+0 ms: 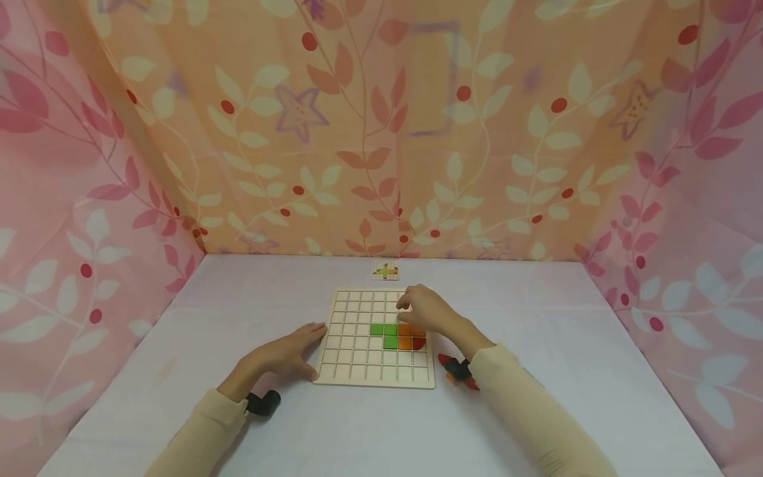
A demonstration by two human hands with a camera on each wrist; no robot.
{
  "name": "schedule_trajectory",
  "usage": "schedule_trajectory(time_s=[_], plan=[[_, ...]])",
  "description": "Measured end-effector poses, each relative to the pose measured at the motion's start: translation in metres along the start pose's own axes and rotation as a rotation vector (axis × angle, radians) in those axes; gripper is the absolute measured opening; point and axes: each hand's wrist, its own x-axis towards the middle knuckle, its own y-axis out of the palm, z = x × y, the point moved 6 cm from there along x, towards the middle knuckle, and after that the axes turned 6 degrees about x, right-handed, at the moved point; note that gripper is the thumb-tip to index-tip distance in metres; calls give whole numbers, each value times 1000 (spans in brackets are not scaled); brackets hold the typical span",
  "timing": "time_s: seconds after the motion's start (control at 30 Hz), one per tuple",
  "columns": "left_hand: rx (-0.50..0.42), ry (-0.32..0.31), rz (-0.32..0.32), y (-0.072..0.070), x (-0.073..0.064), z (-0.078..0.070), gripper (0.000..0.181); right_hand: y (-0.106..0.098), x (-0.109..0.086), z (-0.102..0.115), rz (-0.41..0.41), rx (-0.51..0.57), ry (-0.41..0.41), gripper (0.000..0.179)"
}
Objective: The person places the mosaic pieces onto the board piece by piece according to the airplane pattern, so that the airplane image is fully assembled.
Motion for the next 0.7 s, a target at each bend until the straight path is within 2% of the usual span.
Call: schedule_trajectory(time_s=[0.27,0.47,0.7], plan=[[-7,5,-6,0,-1,-2,96,-18,-30,-17,-15,1,70,23],[1,5,-4,-1,-1,-2,96,-23,-54,-35,-32,25,139,25],[-12,40,-12,-3,-3,-4,97,-30,-81,-49,-47,60,198,27]])
